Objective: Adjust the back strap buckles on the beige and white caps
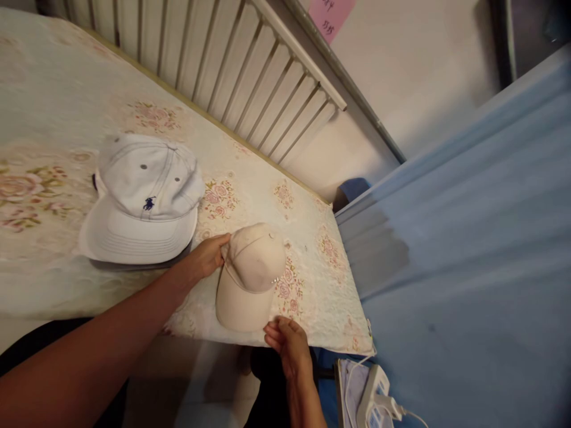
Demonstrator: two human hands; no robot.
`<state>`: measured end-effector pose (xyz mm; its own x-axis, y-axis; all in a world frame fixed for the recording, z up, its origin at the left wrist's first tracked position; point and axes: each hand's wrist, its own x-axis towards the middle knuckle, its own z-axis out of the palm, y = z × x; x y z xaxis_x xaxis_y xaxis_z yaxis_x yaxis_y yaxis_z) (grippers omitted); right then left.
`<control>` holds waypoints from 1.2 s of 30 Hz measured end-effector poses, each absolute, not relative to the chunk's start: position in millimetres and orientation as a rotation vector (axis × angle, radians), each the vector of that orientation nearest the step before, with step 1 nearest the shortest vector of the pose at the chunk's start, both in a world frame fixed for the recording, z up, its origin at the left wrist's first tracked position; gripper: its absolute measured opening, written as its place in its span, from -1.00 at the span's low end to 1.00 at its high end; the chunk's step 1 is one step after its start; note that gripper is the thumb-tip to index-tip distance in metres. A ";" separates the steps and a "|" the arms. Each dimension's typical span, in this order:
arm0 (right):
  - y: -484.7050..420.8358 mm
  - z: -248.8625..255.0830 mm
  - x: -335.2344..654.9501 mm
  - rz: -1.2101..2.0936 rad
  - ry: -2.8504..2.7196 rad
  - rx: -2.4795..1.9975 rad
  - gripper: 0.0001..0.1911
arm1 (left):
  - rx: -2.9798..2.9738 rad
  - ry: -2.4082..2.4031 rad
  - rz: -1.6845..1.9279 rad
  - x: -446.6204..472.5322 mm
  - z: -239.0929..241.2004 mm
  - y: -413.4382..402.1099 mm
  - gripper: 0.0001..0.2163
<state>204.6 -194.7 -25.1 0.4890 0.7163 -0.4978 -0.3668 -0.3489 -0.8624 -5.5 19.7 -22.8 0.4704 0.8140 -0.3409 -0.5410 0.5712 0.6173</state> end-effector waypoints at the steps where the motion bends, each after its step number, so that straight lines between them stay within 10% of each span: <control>1: -196.6 -24.1 199.5 1.185 -0.274 -1.530 -0.60 | 0.467 0.668 0.871 -4.9 -23.0 19.4 -0.78; 36: -163.6 -15.1 232.2 0.966 0.096 -0.898 -0.74 | 0.427 0.753 0.795 -1.6 -28.4 22.3 -0.89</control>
<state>232.2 -163.6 -15.1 0.5939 0.6707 -0.4443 -0.7449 0.2499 -0.6186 -1.6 22.3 -28.4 0.4666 0.7670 -0.4406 -0.4808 0.6380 0.6015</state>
